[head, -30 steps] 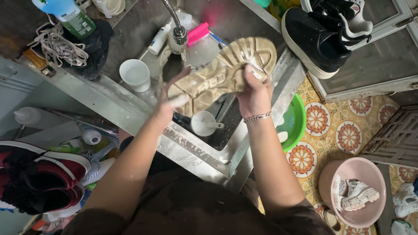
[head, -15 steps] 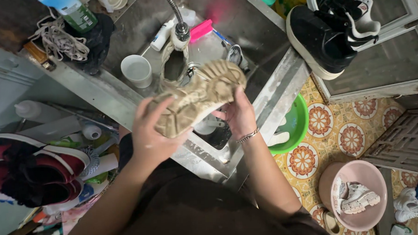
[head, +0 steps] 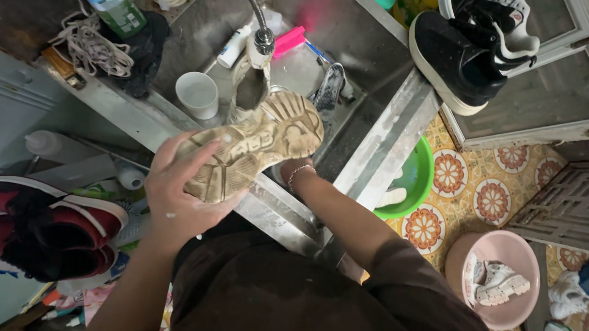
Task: Cleaning shoe insoles and soles with soap and a brush in a sink.
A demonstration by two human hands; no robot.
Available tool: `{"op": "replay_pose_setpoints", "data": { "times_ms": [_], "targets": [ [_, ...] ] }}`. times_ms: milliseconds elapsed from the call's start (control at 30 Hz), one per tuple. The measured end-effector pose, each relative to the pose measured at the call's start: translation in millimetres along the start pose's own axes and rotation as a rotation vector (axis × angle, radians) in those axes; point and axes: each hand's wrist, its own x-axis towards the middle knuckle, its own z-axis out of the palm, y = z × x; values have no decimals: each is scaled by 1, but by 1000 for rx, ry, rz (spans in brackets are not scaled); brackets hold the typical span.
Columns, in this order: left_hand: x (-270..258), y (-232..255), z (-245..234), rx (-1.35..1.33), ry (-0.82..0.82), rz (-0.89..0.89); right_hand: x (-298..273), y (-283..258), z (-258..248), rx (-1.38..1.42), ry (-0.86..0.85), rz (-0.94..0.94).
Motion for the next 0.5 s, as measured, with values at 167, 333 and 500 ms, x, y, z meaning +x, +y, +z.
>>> {"op": "replay_pose_setpoints", "data": {
  "times_ms": [167, 333, 500],
  "targets": [
    [9, 7, -18, 17, -44, 51, 2, 20, -56, 260, -243, 52],
    [29, 10, -43, -46, -101, 50, -17, 58, -156, 595, -574, 111],
    [65, 9, -59, -158, -373, 86, -57, 108, -255, 762, -414, 211]
  ]
}}
